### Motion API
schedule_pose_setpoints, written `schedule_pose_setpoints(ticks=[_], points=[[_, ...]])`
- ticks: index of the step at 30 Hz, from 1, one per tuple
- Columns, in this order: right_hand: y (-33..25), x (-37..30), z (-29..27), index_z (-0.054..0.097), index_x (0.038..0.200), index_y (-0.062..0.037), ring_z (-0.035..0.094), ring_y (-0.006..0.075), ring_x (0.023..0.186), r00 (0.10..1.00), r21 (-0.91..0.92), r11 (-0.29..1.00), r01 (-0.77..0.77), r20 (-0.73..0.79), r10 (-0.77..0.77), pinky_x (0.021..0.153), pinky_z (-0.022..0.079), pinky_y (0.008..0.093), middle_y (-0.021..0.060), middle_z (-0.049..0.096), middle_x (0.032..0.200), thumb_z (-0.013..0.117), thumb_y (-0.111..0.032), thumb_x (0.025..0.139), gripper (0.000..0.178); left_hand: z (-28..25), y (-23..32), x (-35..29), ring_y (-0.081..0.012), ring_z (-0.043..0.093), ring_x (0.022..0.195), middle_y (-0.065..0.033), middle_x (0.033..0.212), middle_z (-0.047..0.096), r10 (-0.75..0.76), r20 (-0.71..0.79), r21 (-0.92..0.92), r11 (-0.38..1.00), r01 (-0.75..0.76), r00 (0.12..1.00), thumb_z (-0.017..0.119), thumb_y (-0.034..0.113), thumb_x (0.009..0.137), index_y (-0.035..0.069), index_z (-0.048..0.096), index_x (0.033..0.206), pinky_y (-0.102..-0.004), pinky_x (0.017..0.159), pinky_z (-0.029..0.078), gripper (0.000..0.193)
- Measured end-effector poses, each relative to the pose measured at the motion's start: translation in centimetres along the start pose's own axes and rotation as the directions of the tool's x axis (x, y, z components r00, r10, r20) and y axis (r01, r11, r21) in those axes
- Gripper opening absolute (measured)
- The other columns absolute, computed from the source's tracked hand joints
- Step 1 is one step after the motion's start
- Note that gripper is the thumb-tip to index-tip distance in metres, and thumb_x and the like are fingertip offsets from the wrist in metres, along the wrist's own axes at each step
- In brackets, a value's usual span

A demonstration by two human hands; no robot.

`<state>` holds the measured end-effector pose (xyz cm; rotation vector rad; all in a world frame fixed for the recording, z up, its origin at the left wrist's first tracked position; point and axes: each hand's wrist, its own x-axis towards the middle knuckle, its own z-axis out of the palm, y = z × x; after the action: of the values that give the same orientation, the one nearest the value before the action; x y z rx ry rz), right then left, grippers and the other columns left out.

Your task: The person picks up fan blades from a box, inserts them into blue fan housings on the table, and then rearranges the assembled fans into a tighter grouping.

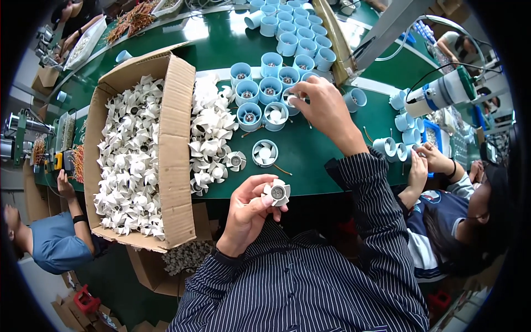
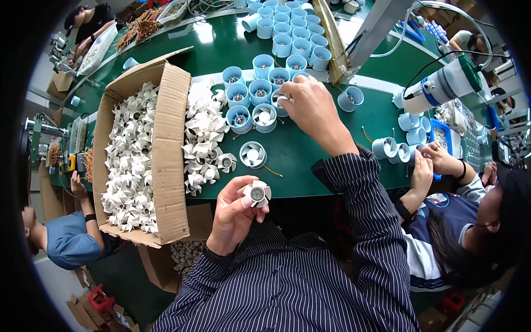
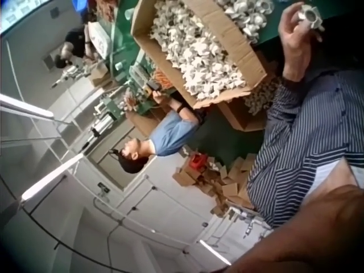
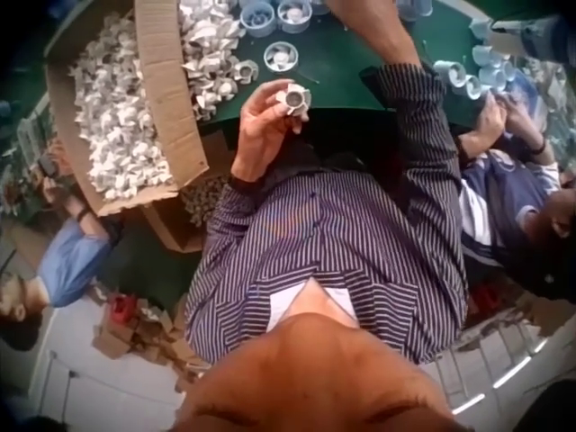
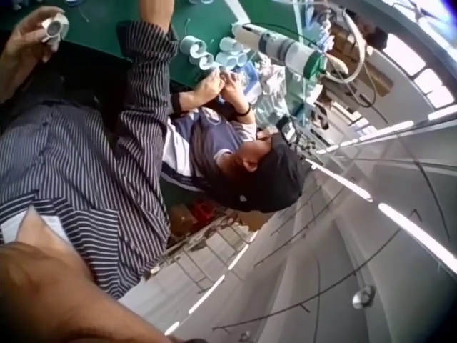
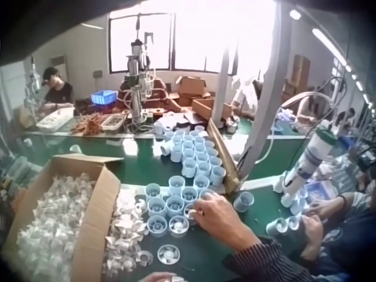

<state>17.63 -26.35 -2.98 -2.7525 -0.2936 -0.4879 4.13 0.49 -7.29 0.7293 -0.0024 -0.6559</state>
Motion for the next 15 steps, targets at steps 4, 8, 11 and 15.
schedule_pose_setpoints(ticks=[4,8,11,15], points=[[-4.8,-3.9,-4.6,0.077,0.11,-0.0045,0.059,0.0163,0.076,0.99,0.612,0.785,-0.094,0.138,0.011,0.07,0.05,0.0297,0.0045,0.069,0.091,0.085,-0.007,0.088,0.023,0.6,0.7,-0.4,-0.0223,0.075,0.089,-0.0151,0.11,0.074,0.027,-0.063,0.028,0.999,-0.025,0.998,0.073,0.015,0.101,0.003,0.062,0.14,-0.0312,0.066,0.06,0.042],[-7.3,-7.6,-6.2,0.078,0.112,-0.0044,0.07,0.0214,0.086,0.962,0.66,0.749,0.057,0.164,-0.217,0.075,0.056,0.0354,0.0068,0.073,0.097,0.092,-0.007,0.078,0.036,1.4,0.4,0.7,-0.0203,0.072,0.084,-0.0141,0.11,0.074,0.04,-0.146,-0.022,0.999,-0.044,0.988,0.07,0.024,0.103,0.001,0.061,0.135,-0.0299,0.064,0.058,0.04],[-7.5,-8.1,-5.3,0.08,0.106,-0.0058,0.07,0.0273,0.083,0.968,0.54,0.825,0.165,0.07,-0.24,0.073,0.057,0.0376,0.0084,0.073,0.097,0.091,-0.008,0.078,0.03,1.6,0.3,1.1,-0.0202,0.073,0.087,-0.0164,0.115,0.075,0.027,-0.139,-0.053,0.998,-0.034,0.99,0.065,0.029,0.108,-0.002,0.062,0.131,-0.0283,0.066,0.057,0.039],[-6.4,-7.5,-4.3,0.078,0.095,-0.0051,0.068,0.0297,0.078,0.959,0.46,0.847,0.267,-0.037,-0.283,0.069,0.055,0.0388,0.0086,0.071,0.088,0.089,-0.004,0.081,0.019,2.1,0.2,1.0,-0.0187,0.068,0.07,-0.0159,0.103,0.074,-0.056,-0.132,-0.008,0.998,0.055,0.99,0.053,0.038,0.111,-0.006,0.064,0.127,-0.0278,0.054,0.052,0.048]])
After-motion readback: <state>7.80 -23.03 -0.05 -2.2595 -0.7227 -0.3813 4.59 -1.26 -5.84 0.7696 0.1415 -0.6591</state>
